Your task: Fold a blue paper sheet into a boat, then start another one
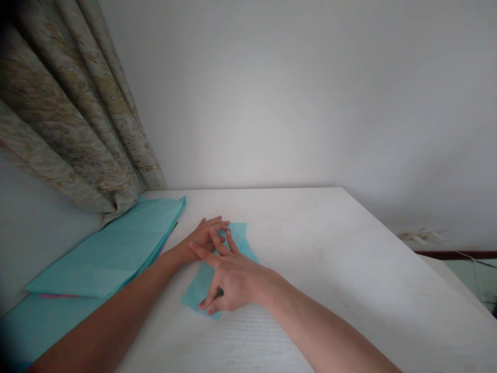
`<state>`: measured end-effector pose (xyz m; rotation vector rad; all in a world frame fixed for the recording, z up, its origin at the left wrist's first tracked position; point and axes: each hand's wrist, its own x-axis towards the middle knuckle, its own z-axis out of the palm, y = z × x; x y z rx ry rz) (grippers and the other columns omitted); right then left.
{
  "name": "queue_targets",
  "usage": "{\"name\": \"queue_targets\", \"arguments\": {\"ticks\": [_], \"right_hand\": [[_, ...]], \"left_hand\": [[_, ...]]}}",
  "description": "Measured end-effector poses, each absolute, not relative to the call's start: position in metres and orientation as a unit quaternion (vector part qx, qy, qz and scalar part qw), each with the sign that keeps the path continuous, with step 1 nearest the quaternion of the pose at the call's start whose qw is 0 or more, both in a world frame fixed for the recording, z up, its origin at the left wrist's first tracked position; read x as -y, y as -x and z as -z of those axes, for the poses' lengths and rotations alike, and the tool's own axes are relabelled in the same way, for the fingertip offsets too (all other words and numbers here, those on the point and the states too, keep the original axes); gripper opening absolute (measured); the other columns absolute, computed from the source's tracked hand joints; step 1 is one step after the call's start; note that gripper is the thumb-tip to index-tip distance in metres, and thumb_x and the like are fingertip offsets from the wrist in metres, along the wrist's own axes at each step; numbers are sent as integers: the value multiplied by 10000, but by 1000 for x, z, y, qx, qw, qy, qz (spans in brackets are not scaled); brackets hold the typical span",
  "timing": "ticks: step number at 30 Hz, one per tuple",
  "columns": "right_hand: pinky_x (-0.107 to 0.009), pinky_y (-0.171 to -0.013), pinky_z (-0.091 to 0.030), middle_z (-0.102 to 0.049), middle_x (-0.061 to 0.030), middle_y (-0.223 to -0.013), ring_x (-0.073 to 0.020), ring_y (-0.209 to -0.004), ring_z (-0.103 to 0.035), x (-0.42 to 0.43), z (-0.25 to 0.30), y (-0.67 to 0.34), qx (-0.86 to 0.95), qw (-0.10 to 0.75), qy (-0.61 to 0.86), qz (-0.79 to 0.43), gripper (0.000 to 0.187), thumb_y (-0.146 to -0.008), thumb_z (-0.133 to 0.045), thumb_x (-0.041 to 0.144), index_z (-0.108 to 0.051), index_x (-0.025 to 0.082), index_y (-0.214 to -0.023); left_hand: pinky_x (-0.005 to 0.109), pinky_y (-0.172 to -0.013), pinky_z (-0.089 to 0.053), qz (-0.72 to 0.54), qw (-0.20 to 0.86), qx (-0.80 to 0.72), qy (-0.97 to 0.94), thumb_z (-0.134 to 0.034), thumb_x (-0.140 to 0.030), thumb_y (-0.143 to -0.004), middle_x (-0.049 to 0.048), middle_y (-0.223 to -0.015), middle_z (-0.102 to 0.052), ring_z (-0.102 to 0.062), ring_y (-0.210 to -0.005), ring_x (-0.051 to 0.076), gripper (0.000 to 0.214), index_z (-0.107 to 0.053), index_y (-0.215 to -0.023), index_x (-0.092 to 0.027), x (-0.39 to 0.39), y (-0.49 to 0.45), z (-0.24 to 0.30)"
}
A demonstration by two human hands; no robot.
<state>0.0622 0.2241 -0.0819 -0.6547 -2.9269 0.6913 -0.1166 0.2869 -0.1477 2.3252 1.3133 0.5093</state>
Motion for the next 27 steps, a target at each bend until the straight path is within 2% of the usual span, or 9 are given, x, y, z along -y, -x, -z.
{"name": "queue_targets", "arguments": {"ticks": [4, 9, 13, 18, 23, 27], "right_hand": [[-528, -1059, 119, -56, 113, -1508, -307, -1352, 184, -231, 81, -65, 946, 31, 233, -222, 253, -658, -755, 355, -698, 383, -902], [-518, -1068, 114, 46, 129, -1502, -292, -1357, 178, -251, 86, -78, 932, 48, 289, -215, 230, -655, -759, 329, -705, 367, -875], [-539, -1066, 85, 71, 129, -1498, -288, -1352, 194, -267, 94, -89, 911, 73, 351, -202, 202, -677, -737, 351, -708, 372, -876], [-586, -1050, 51, -1, 79, -1515, -303, -1360, 156, -281, 104, -97, 874, 100, 440, -178, 188, -716, -698, 364, -708, 369, -904], [-606, -1044, 13, -122, 1, -1517, -329, -1372, 82, -290, 112, -102, 831, 117, 518, -164, 203, -736, -665, 386, -717, 324, -922], [-597, -1045, -62, -219, -48, -1491, -349, -1373, -38, -290, 112, -102, 802, 123, 564, -154, 200, -762, -631, 354, -723, 277, -921]], "left_hand": [[634, -1033, -122, -188, 185, -492, -830, -442, -356, -877, 69, -1355, -456, -274, -1329, 275, 343, -490, -1209, -281, -286, 117, 145], [635, -1017, -179, -193, 147, -524, -816, -406, -266, -885, 85, -1315, -484, -315, -1304, 281, 334, -483, -1211, -269, -282, 115, 137], [654, -1010, -169, -183, 144, -530, -815, -419, -234, -867, 90, -1332, -469, -297, -1313, 288, 336, -488, -1195, -257, -281, 113, 134], [653, -1015, -157, -186, 146, -532, -813, -411, -242, -869, 83, -1340, -463, -296, -1313, 275, 304, -517, -1154, -254, -281, 113, 135], [676, -979, -205, -194, 141, -525, -816, -415, -209, -860, 84, -1303, -492, -317, -1293, 296, 301, -549, -1126, -253, -280, 113, 134], [627, -1032, -155, -220, 124, -472, -845, -478, -152, -808, 46, -1274, -496, -231, -1335, 293, 267, -654, -966, -277, -278, 113, 134]]}}
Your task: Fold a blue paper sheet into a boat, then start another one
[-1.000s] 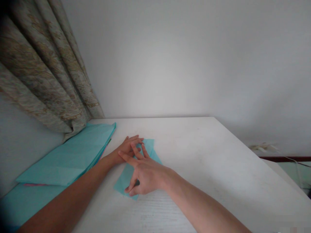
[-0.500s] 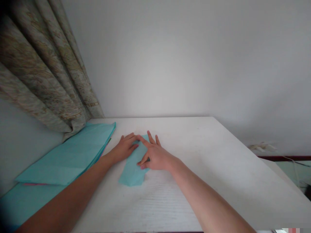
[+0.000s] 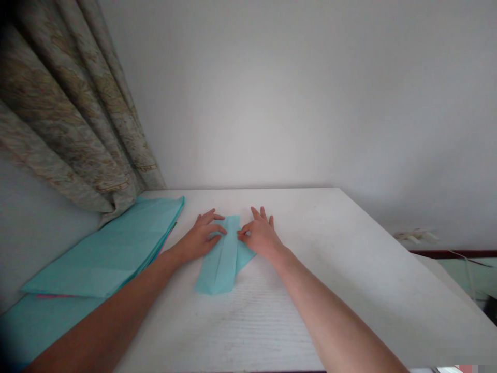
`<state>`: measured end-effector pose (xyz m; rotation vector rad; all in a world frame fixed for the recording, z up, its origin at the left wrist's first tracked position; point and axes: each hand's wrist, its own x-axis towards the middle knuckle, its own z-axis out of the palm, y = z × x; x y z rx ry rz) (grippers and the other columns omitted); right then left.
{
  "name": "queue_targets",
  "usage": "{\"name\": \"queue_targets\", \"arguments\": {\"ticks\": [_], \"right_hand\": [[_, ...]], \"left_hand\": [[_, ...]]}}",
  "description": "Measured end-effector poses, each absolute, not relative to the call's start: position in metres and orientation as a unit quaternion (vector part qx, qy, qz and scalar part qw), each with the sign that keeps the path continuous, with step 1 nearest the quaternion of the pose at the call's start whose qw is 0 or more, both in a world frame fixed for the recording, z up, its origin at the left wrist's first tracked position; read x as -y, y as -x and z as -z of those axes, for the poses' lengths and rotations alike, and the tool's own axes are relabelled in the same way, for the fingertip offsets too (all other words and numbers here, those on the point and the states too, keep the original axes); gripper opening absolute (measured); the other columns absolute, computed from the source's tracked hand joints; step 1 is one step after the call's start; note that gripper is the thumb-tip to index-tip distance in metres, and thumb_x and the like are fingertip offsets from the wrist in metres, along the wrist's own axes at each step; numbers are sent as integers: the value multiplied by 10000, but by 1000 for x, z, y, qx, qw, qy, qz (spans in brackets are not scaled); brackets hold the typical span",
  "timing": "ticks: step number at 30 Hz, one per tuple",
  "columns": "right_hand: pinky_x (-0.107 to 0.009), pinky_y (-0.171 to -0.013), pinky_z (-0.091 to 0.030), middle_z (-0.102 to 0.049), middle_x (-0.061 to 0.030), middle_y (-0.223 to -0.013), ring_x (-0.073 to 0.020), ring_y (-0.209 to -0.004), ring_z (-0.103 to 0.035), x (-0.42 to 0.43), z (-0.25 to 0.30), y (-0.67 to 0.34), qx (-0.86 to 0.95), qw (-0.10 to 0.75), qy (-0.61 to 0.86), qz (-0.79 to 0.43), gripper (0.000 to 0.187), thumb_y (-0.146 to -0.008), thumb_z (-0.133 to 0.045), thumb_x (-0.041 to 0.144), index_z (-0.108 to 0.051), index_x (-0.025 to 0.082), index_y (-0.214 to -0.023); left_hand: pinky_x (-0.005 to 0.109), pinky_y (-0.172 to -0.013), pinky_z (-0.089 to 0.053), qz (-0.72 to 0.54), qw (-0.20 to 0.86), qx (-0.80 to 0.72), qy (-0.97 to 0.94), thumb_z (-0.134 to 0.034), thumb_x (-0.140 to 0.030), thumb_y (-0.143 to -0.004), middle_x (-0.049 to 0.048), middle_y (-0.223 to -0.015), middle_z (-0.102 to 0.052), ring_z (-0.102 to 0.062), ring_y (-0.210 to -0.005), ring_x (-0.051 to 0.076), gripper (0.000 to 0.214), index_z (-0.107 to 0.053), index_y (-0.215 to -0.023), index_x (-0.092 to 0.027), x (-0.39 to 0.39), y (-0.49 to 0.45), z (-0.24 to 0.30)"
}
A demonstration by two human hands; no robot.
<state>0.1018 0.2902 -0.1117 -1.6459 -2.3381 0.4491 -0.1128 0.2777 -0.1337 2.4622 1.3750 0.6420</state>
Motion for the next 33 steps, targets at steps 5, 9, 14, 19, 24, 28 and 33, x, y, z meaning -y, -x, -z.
{"name": "queue_targets", "arguments": {"ticks": [5, 9, 14, 19, 24, 28, 33], "right_hand": [[-445, -987, -297, -582, -95, -1156, -259, -1086, -521, -284, 105, -97, 819, 122, 556, -75, 200, -808, -567, 326, -700, 231, -923], [-359, -785, -421, -655, -119, -944, -255, -879, -612, -279, 101, -92, 798, 98, 594, -27, 264, -806, -557, 338, -665, 169, -978], [-312, -645, -417, -685, -110, -757, -250, -753, -638, -276, 101, -91, 764, 101, 634, -61, 262, -806, -546, 377, -669, 162, -895], [-267, -545, -389, -636, -39, -585, -177, -559, -594, -283, 112, -92, 705, 285, 616, -206, 361, -826, -498, 490, -648, 174, -916], [-276, -558, -431, -655, -48, -682, -175, -610, -608, -289, 123, -89, 621, 442, 496, -415, 478, -863, -369, 562, -603, 169, -1002], [-325, -732, -465, -676, -69, -893, -193, -849, -620, -282, 120, -86, 654, 450, 407, -452, 400, -891, -384, 492, -575, 195, -1078], [-385, -905, -415, -582, -61, -1198, -206, -1086, -532, -273, 112, -83, 749, 411, 371, -365, 320, -886, -469, 359, -528, 264, -1186]], "left_hand": [[579, -1062, -122, -217, 143, -405, -877, -574, -141, -746, 11, -1254, -510, -227, -1337, 291, 242, -702, -867, -306, -275, 112, 132], [581, -1053, -125, -221, 157, -423, -865, -618, -189, -739, 34, -1232, -521, -241, -1324, 316, 191, -711, -869, -293, -275, 112, 131], [573, -1043, -144, -225, 164, -427, -860, -618, -271, -765, 50, -1223, -519, -259, -1309, 316, 136, -714, -861, -287, -276, 113, 131], [480, -996, -276, -262, 145, -425, -854, -637, -295, -754, 71, -1086, -553, -413, -1138, 271, 123, -729, -830, -262, -278, 112, 133], [352, -801, -389, -289, 138, -454, -831, -595, -361, -781, 60, -819, -545, -490, -846, 210, 198, -742, -829, -238, -279, 109, 128], [320, -753, -383, -326, 220, -452, -801, -407, -450, -877, 53, -756, -576, -522, -791, 199, 411, -709, -821, -175, -278, 108, 122], [292, -673, -417, -391, 399, -420, -715, -513, -523, -786, 71, -864, -631, -565, -788, 214, 476, -616, -1015, -119, -278, 108, 123]]}}
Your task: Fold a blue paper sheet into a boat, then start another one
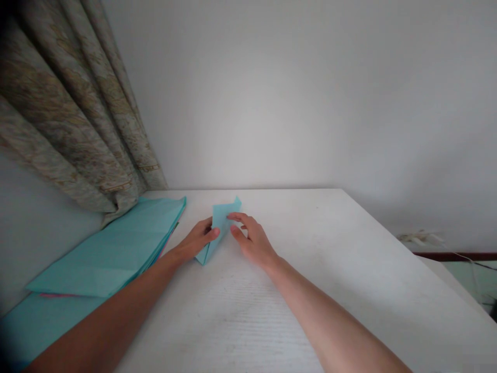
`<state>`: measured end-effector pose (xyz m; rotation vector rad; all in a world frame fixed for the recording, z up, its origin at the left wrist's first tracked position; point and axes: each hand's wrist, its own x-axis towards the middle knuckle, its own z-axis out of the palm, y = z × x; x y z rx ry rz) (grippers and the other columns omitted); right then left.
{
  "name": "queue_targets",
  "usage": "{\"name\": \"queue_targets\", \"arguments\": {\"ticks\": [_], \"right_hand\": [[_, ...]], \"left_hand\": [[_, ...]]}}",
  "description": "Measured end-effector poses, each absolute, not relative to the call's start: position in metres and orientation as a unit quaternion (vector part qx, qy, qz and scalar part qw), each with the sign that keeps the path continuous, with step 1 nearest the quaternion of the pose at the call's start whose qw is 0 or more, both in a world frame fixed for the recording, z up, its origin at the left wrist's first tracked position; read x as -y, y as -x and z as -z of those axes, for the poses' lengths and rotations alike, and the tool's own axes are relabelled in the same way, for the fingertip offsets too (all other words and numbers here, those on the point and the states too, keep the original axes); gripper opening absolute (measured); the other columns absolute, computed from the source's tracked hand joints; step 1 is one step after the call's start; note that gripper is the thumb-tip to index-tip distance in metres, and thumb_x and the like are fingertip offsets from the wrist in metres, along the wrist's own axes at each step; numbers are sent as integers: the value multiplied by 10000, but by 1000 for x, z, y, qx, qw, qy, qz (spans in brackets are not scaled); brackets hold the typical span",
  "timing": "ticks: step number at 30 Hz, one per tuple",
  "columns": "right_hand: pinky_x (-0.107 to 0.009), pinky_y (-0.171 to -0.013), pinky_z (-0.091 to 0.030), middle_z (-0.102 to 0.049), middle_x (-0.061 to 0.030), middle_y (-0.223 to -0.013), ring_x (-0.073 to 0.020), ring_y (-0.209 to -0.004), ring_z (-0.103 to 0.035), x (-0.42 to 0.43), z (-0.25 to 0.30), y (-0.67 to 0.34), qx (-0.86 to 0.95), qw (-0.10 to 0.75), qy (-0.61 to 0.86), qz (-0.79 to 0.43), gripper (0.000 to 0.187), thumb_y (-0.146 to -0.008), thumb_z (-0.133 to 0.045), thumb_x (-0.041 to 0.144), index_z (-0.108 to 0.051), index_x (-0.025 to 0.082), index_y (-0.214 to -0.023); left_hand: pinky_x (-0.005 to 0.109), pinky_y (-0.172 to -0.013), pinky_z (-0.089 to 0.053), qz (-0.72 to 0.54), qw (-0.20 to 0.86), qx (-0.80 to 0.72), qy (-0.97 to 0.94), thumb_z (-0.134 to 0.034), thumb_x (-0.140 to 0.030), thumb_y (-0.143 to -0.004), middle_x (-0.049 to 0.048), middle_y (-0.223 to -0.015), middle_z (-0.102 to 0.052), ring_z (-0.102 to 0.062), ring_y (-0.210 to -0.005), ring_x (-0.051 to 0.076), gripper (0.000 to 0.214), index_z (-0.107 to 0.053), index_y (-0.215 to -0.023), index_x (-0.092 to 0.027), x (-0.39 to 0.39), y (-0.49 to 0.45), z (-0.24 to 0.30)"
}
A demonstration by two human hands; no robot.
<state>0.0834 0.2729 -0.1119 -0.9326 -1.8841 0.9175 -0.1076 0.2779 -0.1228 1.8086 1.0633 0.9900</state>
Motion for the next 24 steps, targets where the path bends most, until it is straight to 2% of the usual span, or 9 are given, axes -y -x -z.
{"name": "queue_targets", "arguments": {"ticks": [2, 5, 8, 11, 13, 16, 18, 21, 24], "right_hand": [[-405, -930, -402, -564, -57, -1219, -214, -1117, -507, -272, 113, -83, 779, 396, 370, -315, 330, -867, -500, 320, -534, 280, -1192], [-422, -947, -390, -575, -53, -1197, -215, -1116, -504, -276, 121, -84, 794, 392, 382, -264, 340, -844, -523, 278, -540, 287, -1183], [-422, -884, -434, -555, -79, -1212, -232, -1093, -515, -283, 130, -84, 743, 425, 438, -273, 418, -796, -584, 312, -505, 262, -1204], [-408, -800, -480, -548, -130, -1206, -246, -1026, -556, -289, 133, -82, 627, 473, 493, -375, 658, -706, -680, 386, -406, 221, -1282], [-403, -782, -491, -607, -135, -1111, -242, -942, -602, -289, 130, -80, 550, 486, 479, -482, 714, -663, -720, 405, -412, 200, -1273], [-402, -784, -499, -678, -108, -965, -243, -863, -639, -284, 121, -76, 490, 463, 395, -624, 568, -646, -738, 406, -550, 173, -1129], [-406, -807, -498, -692, -102, -952, -248, -867, -642, -280, 117, -74, 476, 448, 356, -668, 451, -635, -748, 393, -628, 154, -998], [-411, -830, -488, -699, -108, -950, -244, -861, -645, -277, 115, -74, 467, 443, 346, -682, 352, -620, -764, 356, -679, 138, -883], [-409, -831, -483, -705, -112, -932, -240, -841, -648, -277, 114, -76, 464, 445, 352, -680, 305, -598, -778, 327, -702, 138, -825]], "left_hand": [[294, -673, -428, -417, 447, -430, -664, -594, -458, -738, 71, -843, -650, -581, -774, 217, 417, -628, -964, -110, -278, 107, 123], [289, -622, -437, -470, 485, -469, -568, -678, -338, -641, 64, -741, -664, -590, -670, 201, 282, -648, -790, -100, -279, 106, 122], [290, -568, -449, -529, 530, -477, -461, -712, -291, -582, 65, -690, -674, -588, -579, 185, 268, -651, -755, -97, -280, 105, 119], [324, -608, -490, -573, 587, -425, -382, -741, -274, -565, 88, -736, -698, -621, -599, 203, 322, -655, -818, -93, -280, 105, 117], [337, -642, -504, -589, 607, -393, -361, -751, -259, -567, 102, -773, -708, -639, -633, 215, 332, -655, -840, -95, -279, 104, 116], [354, -693, -508, -585, 623, -367, -368, -755, -237, -572, 116, -832, -713, -656, -703, 240, 358, -651, -884, -96, -278, 103, 115], [382, -739, -503, -567, 641, -354, -377, -755, -232, -560, 129, -879, -709, -656, -781, 275, 404, -643, -923, -94, -277, 104, 115], [423, -799, -480, -542, 676, -332, -373, -706, -374, -603, 143, -965, -690, -625, -915, 322, 486, -620, -1003, -111, -275, 108, 113], [447, -814, -458, -505, 703, -325, -381, -456, -712, -679, 155, -996, -671, -591, -994, 341, 706, -597, -1058, -133, -273, 115, 110]]}}
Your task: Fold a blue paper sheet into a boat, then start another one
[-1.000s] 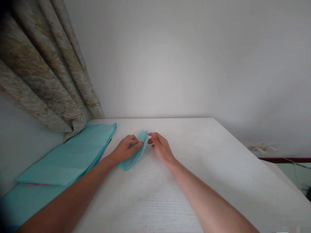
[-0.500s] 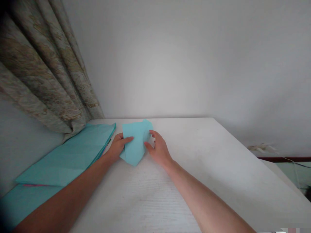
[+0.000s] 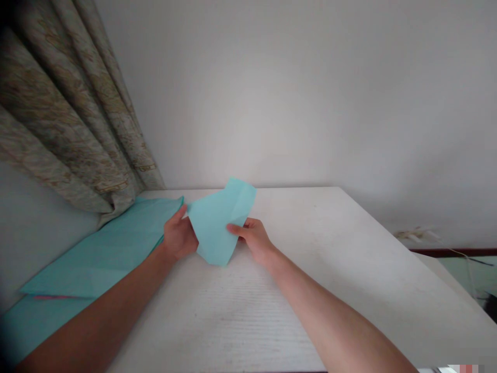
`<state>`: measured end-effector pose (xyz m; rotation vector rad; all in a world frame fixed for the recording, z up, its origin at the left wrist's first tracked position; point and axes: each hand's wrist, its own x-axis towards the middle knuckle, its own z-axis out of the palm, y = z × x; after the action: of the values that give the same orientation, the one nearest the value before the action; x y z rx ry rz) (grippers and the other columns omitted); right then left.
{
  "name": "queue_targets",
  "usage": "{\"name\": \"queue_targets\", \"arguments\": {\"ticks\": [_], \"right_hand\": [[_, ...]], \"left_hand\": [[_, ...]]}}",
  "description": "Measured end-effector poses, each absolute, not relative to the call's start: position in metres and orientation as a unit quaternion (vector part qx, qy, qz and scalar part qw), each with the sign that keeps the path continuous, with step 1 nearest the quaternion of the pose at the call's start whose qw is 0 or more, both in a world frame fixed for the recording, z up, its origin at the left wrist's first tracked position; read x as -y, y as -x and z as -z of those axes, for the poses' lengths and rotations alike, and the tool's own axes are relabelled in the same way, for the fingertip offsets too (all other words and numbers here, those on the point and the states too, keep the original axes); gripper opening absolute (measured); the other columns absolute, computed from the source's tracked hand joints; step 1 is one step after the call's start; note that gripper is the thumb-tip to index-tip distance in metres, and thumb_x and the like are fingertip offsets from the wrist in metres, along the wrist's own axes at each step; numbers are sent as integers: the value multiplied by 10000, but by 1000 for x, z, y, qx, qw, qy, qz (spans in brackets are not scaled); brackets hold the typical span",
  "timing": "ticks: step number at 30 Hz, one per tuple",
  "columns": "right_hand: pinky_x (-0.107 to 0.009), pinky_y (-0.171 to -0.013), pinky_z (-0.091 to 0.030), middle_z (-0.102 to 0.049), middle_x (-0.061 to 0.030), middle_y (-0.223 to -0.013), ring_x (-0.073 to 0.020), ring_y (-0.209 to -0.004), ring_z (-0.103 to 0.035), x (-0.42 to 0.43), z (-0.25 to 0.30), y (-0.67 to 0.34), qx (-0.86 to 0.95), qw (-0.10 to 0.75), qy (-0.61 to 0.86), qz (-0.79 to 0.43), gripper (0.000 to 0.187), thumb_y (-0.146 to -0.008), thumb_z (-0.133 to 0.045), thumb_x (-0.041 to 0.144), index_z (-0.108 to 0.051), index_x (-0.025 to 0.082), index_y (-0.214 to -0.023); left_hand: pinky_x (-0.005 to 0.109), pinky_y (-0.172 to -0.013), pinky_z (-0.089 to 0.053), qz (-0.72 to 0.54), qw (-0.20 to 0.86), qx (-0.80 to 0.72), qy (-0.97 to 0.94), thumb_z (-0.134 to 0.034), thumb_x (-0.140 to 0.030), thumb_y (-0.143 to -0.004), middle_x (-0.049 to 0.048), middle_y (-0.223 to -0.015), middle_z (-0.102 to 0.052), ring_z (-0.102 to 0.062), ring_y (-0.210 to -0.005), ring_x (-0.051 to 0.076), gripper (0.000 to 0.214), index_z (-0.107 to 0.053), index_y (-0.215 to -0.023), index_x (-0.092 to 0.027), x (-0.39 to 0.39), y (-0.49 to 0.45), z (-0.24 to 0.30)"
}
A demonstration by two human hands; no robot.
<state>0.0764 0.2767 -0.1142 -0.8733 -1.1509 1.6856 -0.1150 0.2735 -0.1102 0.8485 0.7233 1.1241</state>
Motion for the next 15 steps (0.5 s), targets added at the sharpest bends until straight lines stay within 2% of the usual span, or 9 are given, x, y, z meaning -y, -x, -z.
{"name": "queue_targets", "arguments": {"ticks": [3, 6, 8, 10, 12, 15], "right_hand": [[-406, -791, -492, -711, -116, -891, -244, -793, -653, -278, 110, -80, 455, 441, 365, -683, 313, -563, -790, 309, -707, 132, -807], [-377, -694, -504, -713, -119, -836, -232, -705, -654, -280, 108, -84, 446, 424, 386, -687, 336, -542, -791, 294, -705, 120, -817], [-340, -620, -496, -712, -103, -777, -210, -636, -642, -282, 109, -87, 450, 413, 411, -677, 319, -540, -785, 286, -704, 121, -801], [-310, -568, -478, -707, -83, -731, -188, -586, -624, -285, 111, -89, 463, 403, 431, -662, 288, -546, -776, 284, -703, 127, -776], [-294, -546, -465, -702, -67, -714, -173, -566, -612, -287, 114, -90, 478, 392, 443, -650, 263, -557, -767, 284, -700, 134, -763], [-286, -540, -457, -699, -58, -708, -165, -558, -606, -287, 116, -90, 491, 382, 449, -642, 247, -570, -758, 285, -696, 138, -758]], "left_hand": [[450, -799, -450, -460, 722, -325, -402, -224, -878, -605, 185, -967, -665, -584, -996, 358, 946, -608, -1027, -124, -274, 121, 107], [445, -780, -452, -427, 750, -316, -395, -230, -888, -590, 206, -931, -670, -598, -955, 368, 967, -622, -987, -98, -275, 122, 106], [436, -770, -460, -418, 768, -306, -378, -306, -848, -631, 204, -916, -676, -614, -922, 357, 898, -624, -981, -84, -276, 119, 106], [410, -758, -474, -416, 773, -308, -367, -487, -719, -676, 186, -906, -686, -633, -877, 324, 722, -626, -982, -80, -276, 116, 108], [370, -736, -490, -411, 762, -336, -371, -670, -484, -670, 159, -887, -697, -651, -807, 275, 508, -631, -975, -79, -276, 113, 111], [327, -694, -508, -397, 737, -386, -388, -741, -254, -642, 137, -841, -708, -655, -691, 211, 358, -647, -934, -71, -277, 110, 117]]}}
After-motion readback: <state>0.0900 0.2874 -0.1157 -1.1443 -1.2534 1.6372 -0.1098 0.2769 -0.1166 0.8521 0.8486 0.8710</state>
